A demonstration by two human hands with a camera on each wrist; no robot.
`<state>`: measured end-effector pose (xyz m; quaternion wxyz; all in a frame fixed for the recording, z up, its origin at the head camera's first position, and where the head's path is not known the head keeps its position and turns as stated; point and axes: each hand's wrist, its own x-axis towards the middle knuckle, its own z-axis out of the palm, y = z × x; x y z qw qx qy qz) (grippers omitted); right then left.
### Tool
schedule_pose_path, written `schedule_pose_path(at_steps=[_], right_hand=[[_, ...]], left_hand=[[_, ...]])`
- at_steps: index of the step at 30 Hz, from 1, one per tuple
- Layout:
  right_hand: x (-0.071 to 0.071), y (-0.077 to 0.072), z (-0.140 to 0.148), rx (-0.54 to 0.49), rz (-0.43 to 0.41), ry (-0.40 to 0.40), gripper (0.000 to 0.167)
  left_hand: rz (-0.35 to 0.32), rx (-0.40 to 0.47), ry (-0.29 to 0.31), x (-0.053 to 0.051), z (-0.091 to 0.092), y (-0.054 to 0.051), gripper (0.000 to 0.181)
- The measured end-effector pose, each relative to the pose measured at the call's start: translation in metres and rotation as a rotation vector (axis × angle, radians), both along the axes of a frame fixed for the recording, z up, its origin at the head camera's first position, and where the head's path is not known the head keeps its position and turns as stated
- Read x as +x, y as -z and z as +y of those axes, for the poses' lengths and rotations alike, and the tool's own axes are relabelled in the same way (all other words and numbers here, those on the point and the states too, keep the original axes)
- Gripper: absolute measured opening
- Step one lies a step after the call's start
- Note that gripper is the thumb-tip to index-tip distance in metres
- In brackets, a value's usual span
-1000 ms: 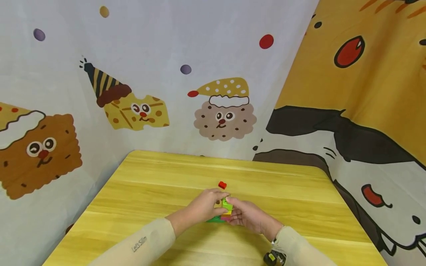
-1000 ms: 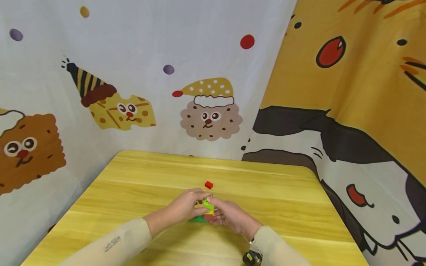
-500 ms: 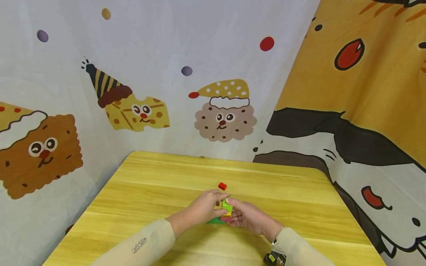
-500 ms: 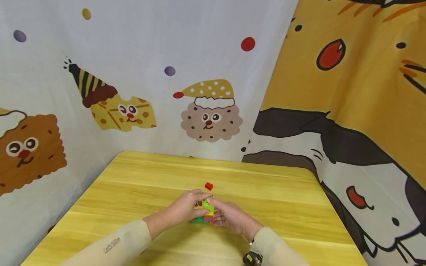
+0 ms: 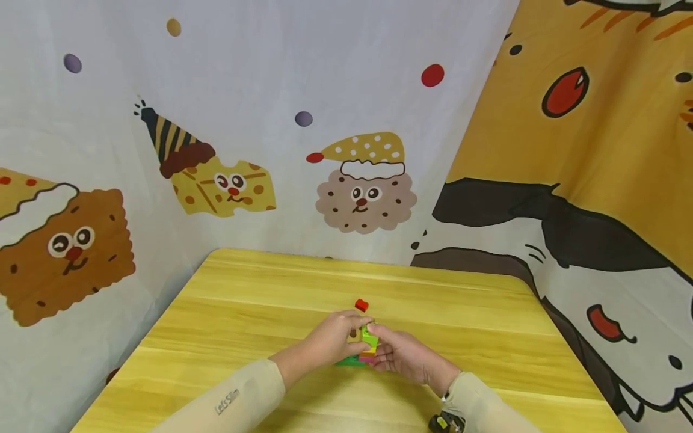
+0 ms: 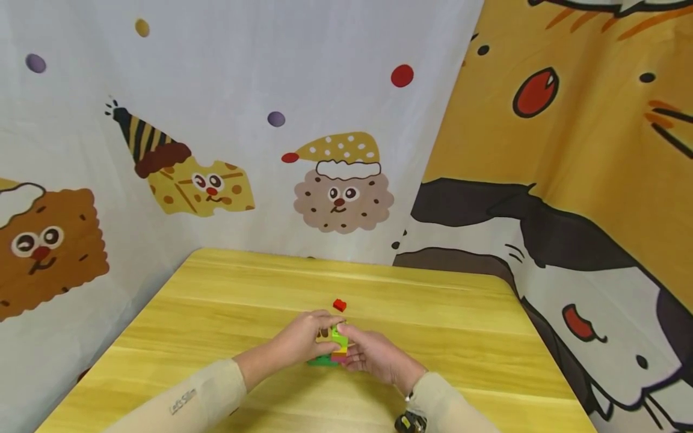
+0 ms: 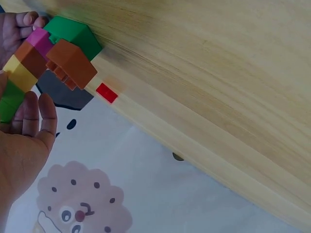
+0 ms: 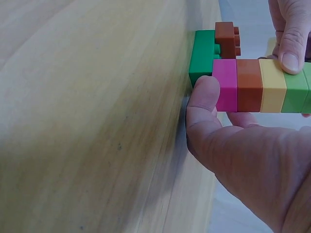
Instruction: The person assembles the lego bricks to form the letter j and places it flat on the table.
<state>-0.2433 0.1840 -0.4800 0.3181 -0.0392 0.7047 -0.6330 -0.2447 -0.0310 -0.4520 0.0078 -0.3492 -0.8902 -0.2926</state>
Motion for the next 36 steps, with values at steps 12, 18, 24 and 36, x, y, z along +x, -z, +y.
schedule_pose_path(at_steps=[12,18,24,36], right_hand=[[0.002,-0.003,0.004,0.061,0.055,-0.014,0.078],[0.004,-0.013,0.01,0.202,0.233,0.002,0.077],[0.004,-0.021,0.014,0.224,0.482,-0.004,0.049],[0.013,-0.017,0.007,0.358,0.856,0.055,0.046]], left_hand=[[-0.007,-0.002,0.015,-0.002,0.0,-0.001,0.056],[0.015,-0.018,0.016,-0.001,0.0,-0.002,0.057],[0.027,-0.074,-0.02,-0.001,-0.003,-0.002,0.066],[0.097,-0.154,-0.085,0.007,-0.038,0.012,0.068]])
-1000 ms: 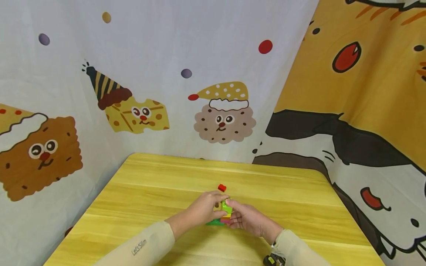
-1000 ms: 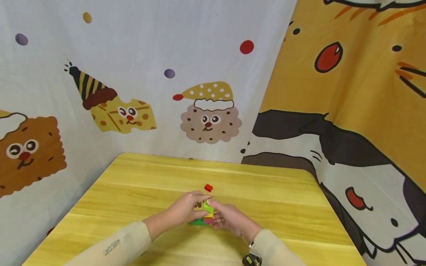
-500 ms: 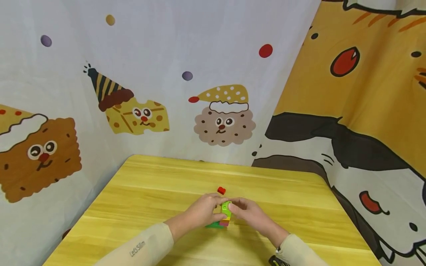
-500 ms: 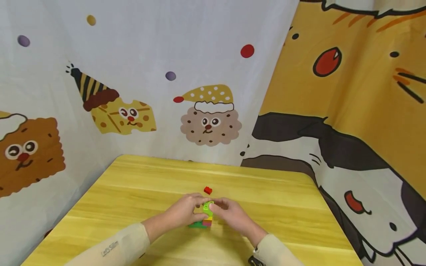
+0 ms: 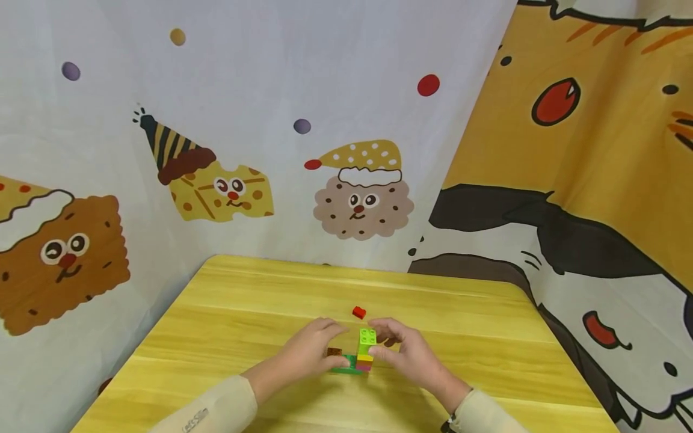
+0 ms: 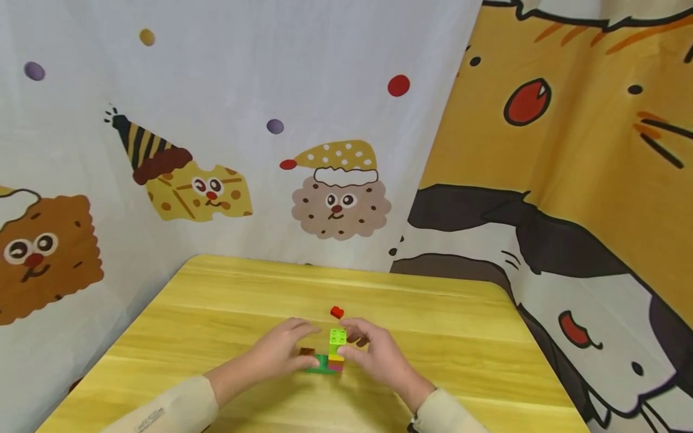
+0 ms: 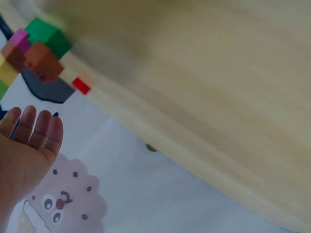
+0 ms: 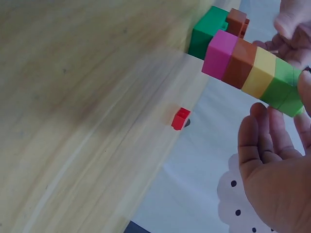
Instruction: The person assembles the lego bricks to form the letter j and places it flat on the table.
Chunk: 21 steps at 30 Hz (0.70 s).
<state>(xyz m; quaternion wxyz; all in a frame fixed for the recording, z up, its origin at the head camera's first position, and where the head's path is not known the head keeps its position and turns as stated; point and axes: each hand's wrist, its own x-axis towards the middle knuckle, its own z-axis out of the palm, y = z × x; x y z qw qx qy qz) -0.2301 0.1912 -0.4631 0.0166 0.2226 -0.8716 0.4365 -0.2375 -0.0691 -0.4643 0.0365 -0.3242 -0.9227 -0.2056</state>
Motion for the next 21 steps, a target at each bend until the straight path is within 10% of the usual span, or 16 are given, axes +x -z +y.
schedule_pose_path(at_steps=[10,21], right_hand=[[-0.005,-0.001,-0.005,-0.008,0.032,0.035,0.038],[-0.034,0.005,-0.013,-0.049,-0.113,0.12,0.042]], left_hand=[[0.112,-0.086,0.056,0.011,-0.014,0.017,0.058],[0.179,-0.178,-0.025,0.011,0.001,0.027,0.05]])
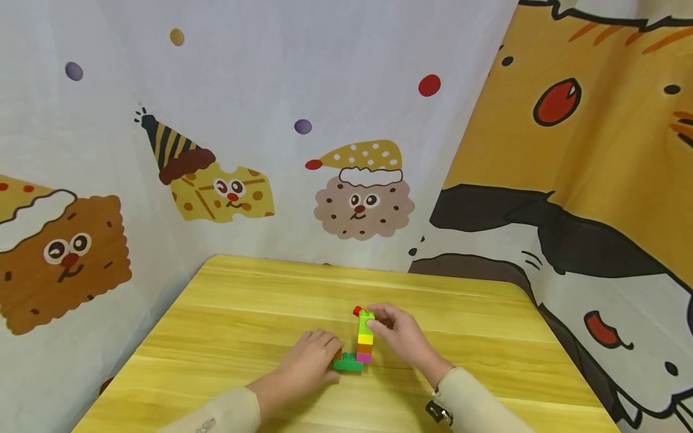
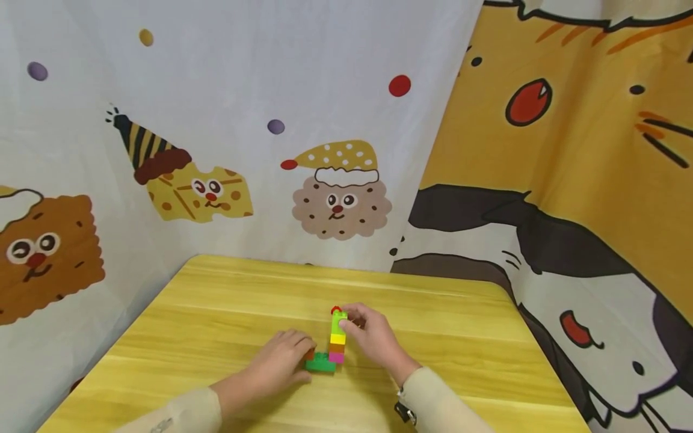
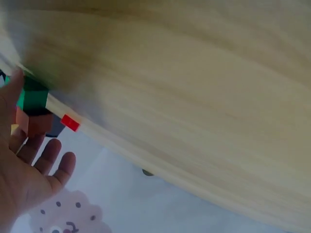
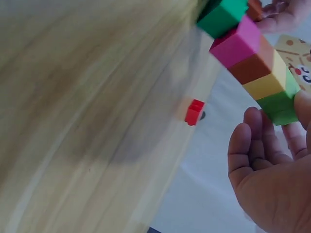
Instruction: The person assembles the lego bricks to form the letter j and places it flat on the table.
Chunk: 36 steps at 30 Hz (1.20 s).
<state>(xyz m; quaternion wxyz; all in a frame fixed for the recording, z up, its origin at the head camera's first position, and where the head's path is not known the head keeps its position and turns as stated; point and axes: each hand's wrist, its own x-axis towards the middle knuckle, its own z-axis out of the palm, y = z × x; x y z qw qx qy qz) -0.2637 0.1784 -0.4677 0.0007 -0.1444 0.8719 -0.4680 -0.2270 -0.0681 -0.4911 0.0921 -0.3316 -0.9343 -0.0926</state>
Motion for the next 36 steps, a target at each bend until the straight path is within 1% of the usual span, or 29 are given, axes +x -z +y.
schedule_pose_path(at_steps=[3,5,6,10,12,13,15,18,31,36], right_hand=[[-0.008,0.008,-0.002,0.008,-0.048,0.001,0.042],[-0.013,0.013,-0.002,0.042,-0.068,0.0,0.042],[-0.014,0.016,-0.002,0.075,-0.074,0.001,0.041],[-0.018,0.028,0.001,0.219,-0.096,-0.022,0.037],[-0.018,0.032,0.002,0.27,-0.104,-0.033,0.035],[-0.017,0.033,0.002,0.278,-0.103,-0.038,0.035],[-0.017,0.034,0.002,0.285,-0.094,-0.037,0.035],[-0.018,0.035,0.002,0.285,-0.08,-0.036,0.035],[-0.02,0.038,0.003,0.292,-0.104,-0.045,0.039],[-0.021,0.038,0.003,0.285,-0.119,-0.049,0.039]], left_hand=[[0.016,-0.007,-0.011,0.0,0.003,0.003,0.042],[0.006,-0.011,-0.007,0.0,0.003,0.005,0.043],[0.0,-0.011,-0.002,-0.001,0.003,0.005,0.045],[-0.069,-0.003,0.03,-0.001,0.002,0.006,0.042],[-0.109,-0.001,0.039,-0.001,0.002,0.005,0.04],[-0.129,0.003,0.039,-0.001,0.002,0.005,0.04],[-0.153,0.007,0.033,-0.001,0.002,0.005,0.041],[-0.162,0.016,0.024,0.0,0.002,0.004,0.043],[-0.188,0.03,0.009,0.0,0.001,0.005,0.047],[-0.201,0.061,0.02,0.0,0.0,0.007,0.043]])
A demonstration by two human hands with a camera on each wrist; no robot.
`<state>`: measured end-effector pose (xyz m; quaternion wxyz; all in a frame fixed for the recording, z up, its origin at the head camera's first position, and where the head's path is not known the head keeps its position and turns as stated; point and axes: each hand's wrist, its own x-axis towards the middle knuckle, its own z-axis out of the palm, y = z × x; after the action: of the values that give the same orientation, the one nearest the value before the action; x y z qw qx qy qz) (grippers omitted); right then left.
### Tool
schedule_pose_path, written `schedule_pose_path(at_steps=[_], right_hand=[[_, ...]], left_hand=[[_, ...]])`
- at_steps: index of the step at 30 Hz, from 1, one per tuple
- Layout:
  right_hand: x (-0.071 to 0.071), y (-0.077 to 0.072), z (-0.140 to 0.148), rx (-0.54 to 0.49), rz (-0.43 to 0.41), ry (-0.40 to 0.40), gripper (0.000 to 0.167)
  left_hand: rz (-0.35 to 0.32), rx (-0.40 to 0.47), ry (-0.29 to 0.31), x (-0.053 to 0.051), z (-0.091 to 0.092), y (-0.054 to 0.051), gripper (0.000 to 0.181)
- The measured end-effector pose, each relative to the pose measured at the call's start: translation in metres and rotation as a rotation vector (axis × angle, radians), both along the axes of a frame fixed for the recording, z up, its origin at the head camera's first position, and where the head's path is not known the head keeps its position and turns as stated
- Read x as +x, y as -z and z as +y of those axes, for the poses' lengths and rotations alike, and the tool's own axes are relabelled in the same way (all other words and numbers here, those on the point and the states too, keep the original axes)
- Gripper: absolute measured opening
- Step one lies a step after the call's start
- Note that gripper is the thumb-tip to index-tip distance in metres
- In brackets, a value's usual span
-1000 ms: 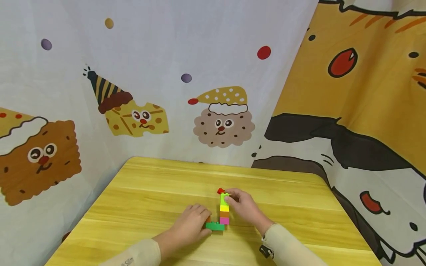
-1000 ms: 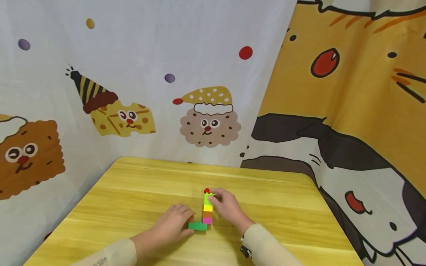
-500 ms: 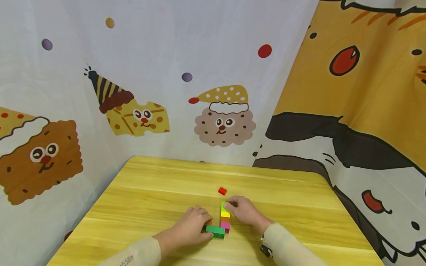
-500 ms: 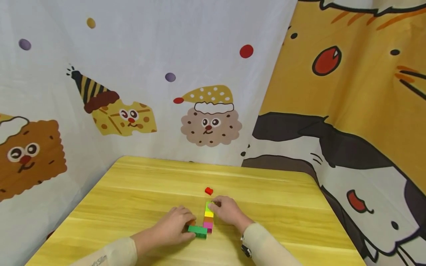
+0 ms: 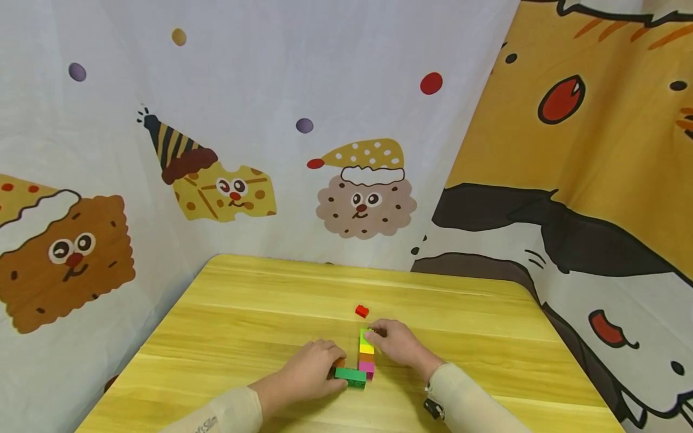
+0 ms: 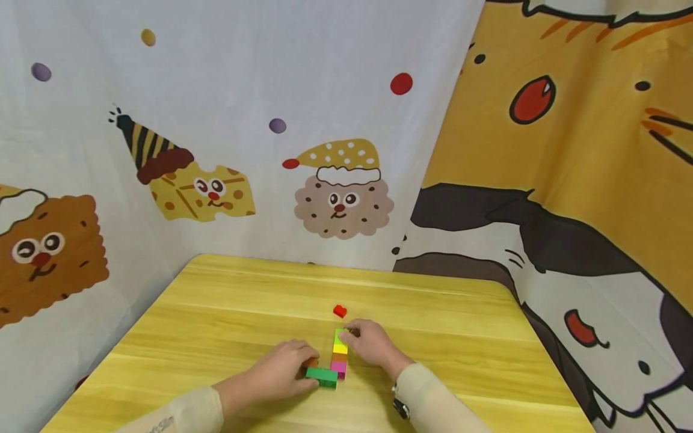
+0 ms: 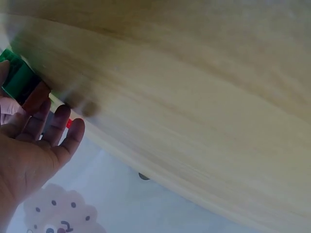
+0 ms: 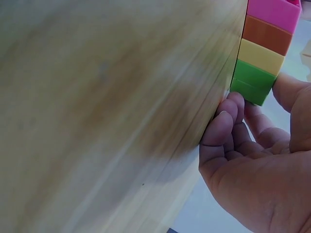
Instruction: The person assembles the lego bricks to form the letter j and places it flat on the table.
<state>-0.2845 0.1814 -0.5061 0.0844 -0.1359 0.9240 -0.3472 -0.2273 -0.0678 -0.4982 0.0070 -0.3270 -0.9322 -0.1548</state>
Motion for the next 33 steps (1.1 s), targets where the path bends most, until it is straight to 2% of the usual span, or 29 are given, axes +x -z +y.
schedule_pose_path(at_steps=[7,12,15,19,24,27,33], right_hand=[[0.001,0.001,0.002,-0.005,-0.012,0.008,0.045],[-0.003,-0.003,0.003,-0.008,0.003,0.069,0.045],[-0.012,-0.008,0.002,0.002,0.022,0.124,0.041],[-0.033,-0.013,0.002,0.017,0.019,0.166,0.042],[-0.058,-0.016,-0.002,-0.016,-0.07,0.201,0.048],[-0.064,-0.019,-0.008,-0.023,-0.115,0.218,0.048],[-0.063,-0.022,-0.022,0.001,-0.096,0.163,0.035]], left_hand=[[-0.026,-0.006,-0.004,0.001,0.002,0.001,0.058],[-0.044,-0.032,-0.012,0.003,0.004,-0.001,0.053],[-0.045,-0.045,-0.013,0.004,0.004,-0.001,0.051],[-0.034,-0.063,-0.023,0.003,0.005,0.001,0.049],[-0.02,-0.065,-0.028,0.003,0.004,0.004,0.047],[-0.022,-0.058,-0.028,0.003,0.005,0.004,0.046],[-0.006,-0.059,-0.027,0.003,0.005,0.007,0.048]])
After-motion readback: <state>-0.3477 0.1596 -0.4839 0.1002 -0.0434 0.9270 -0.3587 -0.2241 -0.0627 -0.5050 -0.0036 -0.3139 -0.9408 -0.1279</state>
